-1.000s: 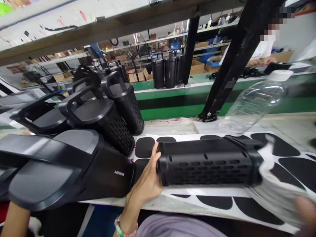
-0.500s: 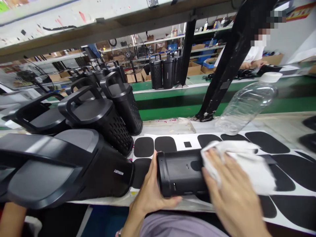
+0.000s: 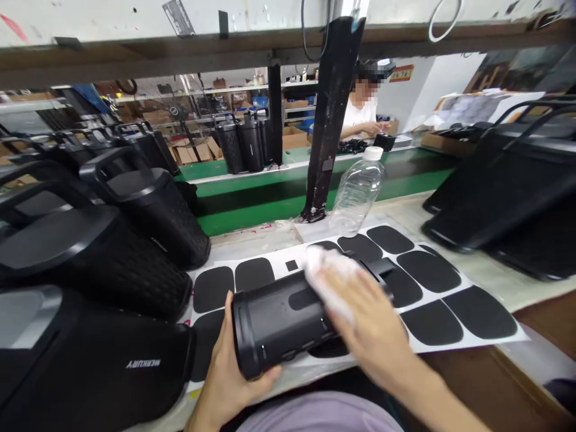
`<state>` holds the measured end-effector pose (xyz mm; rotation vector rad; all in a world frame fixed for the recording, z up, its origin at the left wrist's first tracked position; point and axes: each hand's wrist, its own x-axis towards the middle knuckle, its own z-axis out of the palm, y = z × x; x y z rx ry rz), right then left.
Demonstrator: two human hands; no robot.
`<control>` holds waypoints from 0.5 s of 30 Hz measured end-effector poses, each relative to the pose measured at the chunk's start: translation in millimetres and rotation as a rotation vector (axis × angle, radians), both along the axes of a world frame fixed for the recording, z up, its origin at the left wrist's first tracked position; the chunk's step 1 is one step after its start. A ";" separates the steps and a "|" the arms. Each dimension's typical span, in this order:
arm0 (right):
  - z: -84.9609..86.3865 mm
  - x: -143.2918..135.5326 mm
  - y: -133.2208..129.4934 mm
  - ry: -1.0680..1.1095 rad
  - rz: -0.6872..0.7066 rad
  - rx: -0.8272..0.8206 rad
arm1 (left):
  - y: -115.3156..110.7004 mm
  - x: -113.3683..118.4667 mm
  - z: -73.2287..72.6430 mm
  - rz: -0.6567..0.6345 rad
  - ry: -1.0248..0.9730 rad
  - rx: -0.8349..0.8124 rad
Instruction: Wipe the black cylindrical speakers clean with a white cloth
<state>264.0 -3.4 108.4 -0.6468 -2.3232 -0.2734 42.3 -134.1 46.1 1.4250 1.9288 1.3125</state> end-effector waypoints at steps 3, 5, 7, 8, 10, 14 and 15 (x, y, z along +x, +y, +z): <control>8.7 30.4 35.4 0.010 -0.217 -0.072 | -0.8 2.4 3.2 0.016 -0.011 -0.016; 20.5 42.5 47.8 0.131 -0.378 -0.146 | 0.2 1.8 6.1 -0.003 0.050 0.030; 34.0 44.4 48.6 0.292 -0.603 -0.238 | 3.2 -0.3 11.2 -0.071 0.146 0.094; 39.7 39.7 44.6 0.351 -0.684 -0.279 | 5.3 -1.8 13.9 -0.118 0.192 0.123; 46.7 17.6 29.2 0.386 -0.605 -0.320 | 9.2 -5.3 17.1 -0.206 0.253 0.167; 41.9 -58.2 -16.5 0.226 0.092 -0.135 | 10.8 -11.4 5.1 -0.264 0.278 0.214; 38.7 -75.0 -26.3 0.165 0.156 -0.093 | 9.8 -12.2 -0.7 -0.258 0.303 0.222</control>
